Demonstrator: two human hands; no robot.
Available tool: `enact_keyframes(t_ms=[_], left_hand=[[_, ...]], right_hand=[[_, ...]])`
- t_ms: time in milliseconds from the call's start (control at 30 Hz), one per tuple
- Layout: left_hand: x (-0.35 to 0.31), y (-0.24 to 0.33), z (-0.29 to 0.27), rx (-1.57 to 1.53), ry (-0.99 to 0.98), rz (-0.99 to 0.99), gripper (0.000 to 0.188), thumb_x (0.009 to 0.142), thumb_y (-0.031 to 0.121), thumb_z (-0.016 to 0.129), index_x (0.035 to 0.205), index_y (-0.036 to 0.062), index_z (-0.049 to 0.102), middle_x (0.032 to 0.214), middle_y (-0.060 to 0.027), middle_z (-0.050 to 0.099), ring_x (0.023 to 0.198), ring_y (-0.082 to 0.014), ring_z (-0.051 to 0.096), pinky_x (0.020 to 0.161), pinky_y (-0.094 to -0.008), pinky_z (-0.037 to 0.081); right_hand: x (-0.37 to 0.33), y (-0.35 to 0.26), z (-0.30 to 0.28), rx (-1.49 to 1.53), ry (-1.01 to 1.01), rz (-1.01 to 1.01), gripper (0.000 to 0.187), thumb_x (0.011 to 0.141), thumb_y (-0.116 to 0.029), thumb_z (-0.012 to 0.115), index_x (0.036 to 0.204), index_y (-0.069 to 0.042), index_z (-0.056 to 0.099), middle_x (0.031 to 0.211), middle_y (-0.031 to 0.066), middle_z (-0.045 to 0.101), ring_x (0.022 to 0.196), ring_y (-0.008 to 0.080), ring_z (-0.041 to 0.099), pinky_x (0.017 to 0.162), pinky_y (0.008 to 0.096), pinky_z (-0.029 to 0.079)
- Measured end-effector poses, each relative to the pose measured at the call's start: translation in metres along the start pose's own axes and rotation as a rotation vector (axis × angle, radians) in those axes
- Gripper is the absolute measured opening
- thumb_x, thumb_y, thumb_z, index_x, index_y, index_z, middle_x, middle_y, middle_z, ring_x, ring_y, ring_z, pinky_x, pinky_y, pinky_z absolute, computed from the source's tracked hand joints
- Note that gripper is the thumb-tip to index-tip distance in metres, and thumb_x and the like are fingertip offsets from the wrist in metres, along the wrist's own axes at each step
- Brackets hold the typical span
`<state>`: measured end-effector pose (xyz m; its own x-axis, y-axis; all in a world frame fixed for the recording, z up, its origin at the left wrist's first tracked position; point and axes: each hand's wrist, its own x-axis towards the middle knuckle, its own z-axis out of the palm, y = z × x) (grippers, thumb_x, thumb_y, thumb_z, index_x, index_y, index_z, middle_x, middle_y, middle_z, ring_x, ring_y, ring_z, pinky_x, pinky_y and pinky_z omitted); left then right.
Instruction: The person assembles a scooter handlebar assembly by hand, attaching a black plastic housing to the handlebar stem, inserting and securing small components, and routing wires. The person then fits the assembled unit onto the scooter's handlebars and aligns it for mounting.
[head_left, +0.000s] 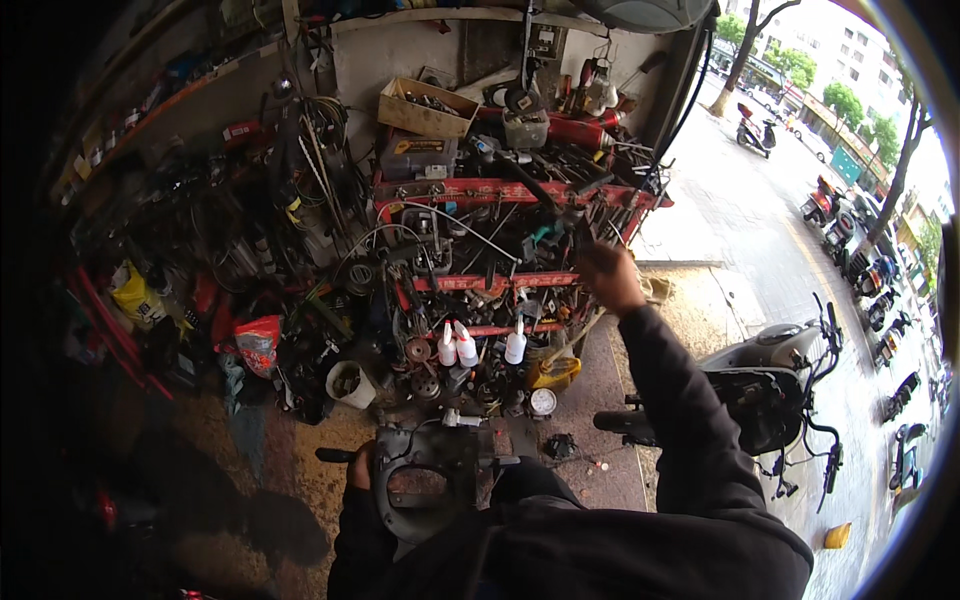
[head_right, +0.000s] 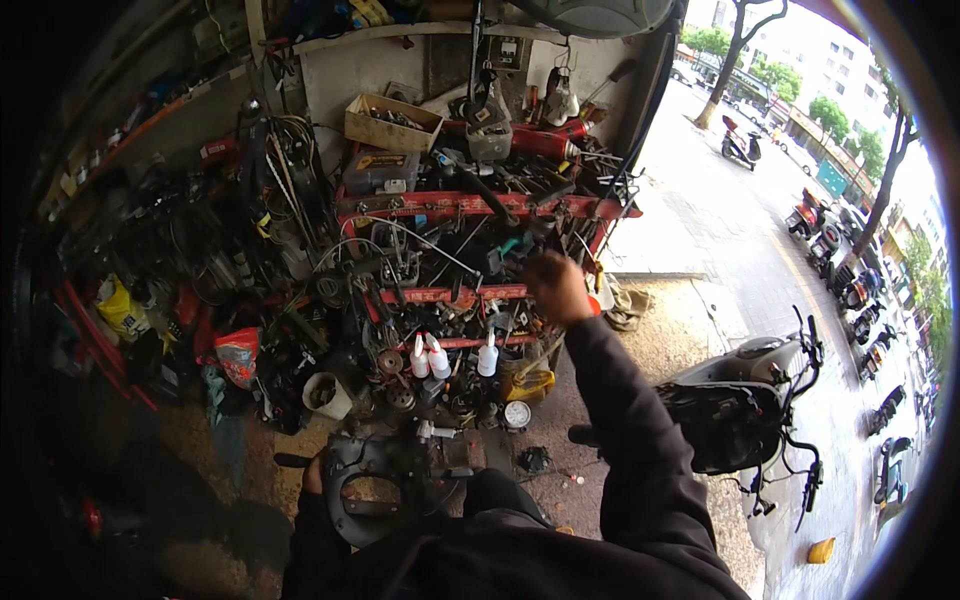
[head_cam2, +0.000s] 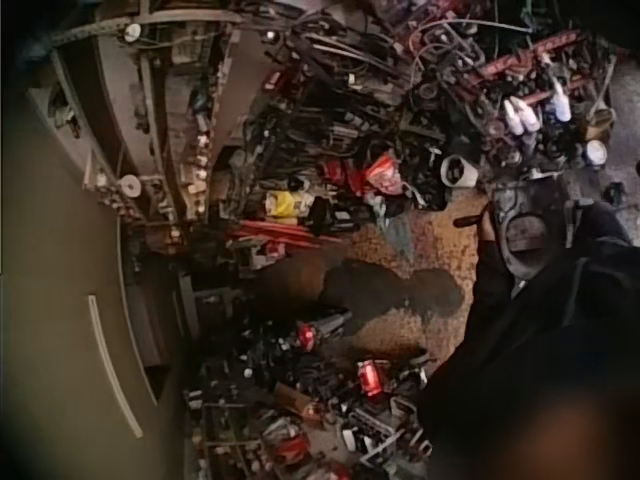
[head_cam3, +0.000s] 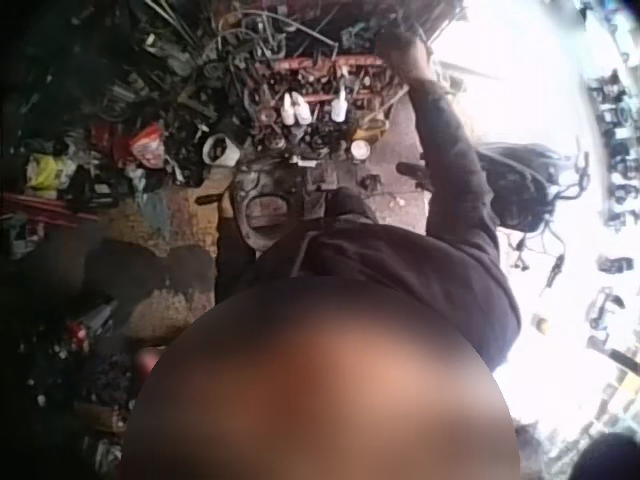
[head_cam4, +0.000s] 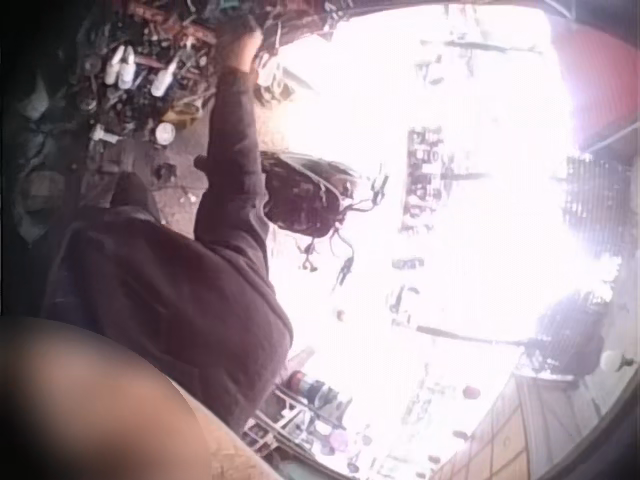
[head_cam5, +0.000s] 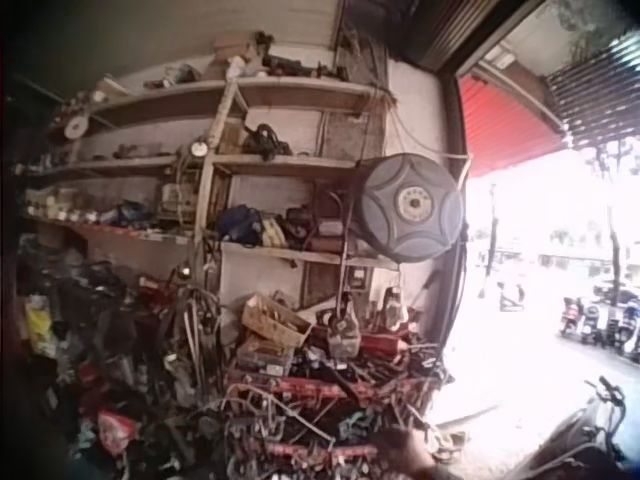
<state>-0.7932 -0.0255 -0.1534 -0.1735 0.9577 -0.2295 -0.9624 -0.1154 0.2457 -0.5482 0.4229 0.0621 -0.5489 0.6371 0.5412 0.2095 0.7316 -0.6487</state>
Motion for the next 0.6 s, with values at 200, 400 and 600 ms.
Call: enact_keyframes(t_ms=[200,400,600], left_hand=[[0.011,0.024,0.005,0.165,0.265,0.078,0.039,0.101,0.040,0.039,0.093,0.0087,0.060,0.062,-0.0033,0.050,0.045,-0.0172,0.043,0.045,-0.0347,0.045],[0.050,0.028,0.055,0.467,0.624,-0.089,0.040,0.101,0.042,0.039,0.095,0.0090,0.060,0.061,-0.0031,0.051,0.045,-0.0162,0.044,0.043,-0.0320,0.044],[0.080,0.023,0.080,0.486,0.717,0.019,0.042,0.101,0.044,0.038,0.097,0.0093,0.061,0.060,-0.0030,0.052,0.045,-0.0152,0.045,0.042,-0.0293,0.044]], right_hand=[[0.168,0.070,0.024,-0.453,0.036,-0.081,0.022,0.079,-0.023,0.061,0.086,-0.003,0.067,0.085,0.0190,0.068,0.083,0.0372,0.066,0.071,0.0467,0.052],[0.250,0.133,0.066,-0.576,-0.013,0.078,0.023,0.075,-0.024,0.062,0.083,-0.003,0.064,0.087,0.0207,0.067,0.086,0.0415,0.064,0.077,0.0489,0.051],[0.273,0.158,0.072,-0.653,-0.215,0.082,0.035,0.072,-0.034,0.070,0.081,-0.001,0.068,0.087,0.0228,0.068,0.089,0.0371,0.067,0.078,0.0450,0.054]])
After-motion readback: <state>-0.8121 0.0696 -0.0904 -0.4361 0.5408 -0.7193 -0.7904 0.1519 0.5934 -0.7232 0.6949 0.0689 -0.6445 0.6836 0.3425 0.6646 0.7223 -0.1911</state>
